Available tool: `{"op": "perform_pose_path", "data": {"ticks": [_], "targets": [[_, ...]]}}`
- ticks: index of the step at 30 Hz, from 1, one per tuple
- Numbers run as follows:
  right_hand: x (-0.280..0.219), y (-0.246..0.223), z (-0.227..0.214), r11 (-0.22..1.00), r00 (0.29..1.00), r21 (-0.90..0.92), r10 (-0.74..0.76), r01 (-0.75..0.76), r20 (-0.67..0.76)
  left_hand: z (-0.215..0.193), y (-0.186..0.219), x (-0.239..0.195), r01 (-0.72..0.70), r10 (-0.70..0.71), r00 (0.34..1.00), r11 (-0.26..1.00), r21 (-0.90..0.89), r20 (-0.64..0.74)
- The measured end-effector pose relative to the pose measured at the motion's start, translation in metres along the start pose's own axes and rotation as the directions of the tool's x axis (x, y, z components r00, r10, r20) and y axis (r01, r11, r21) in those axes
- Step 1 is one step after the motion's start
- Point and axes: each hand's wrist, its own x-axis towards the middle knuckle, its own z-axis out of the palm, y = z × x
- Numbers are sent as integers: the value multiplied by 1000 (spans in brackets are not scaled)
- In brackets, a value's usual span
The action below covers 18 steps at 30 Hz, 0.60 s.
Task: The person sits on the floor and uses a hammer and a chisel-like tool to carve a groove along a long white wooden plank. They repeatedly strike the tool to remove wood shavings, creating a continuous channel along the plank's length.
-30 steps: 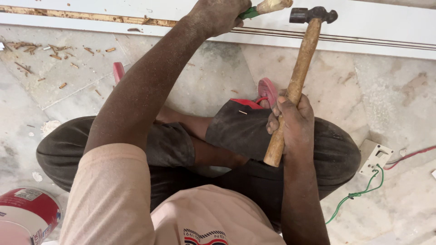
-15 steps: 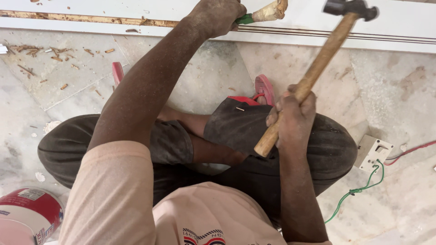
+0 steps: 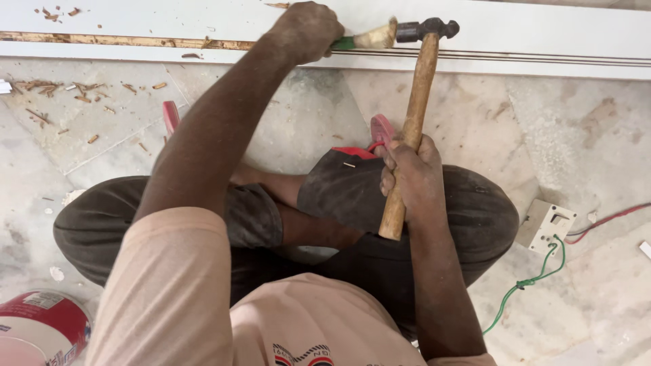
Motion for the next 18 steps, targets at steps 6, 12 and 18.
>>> {"op": "perform_pose_path", "data": {"ticks": [6,12,18], "targets": [[-2,2,-3,936,952,188,-275,297,-134,-3,-31,-22,52,-104,970,972,-230,-219],[-2,4,-2,971,985,167,-166,171,-43,-17,-32,-37,64,-145,961,945,-320,-236],[-4,5,3,963,965,67,-255,259,-63,-18,-3,-27,-55,-72,943,930,-363,-326]]}}
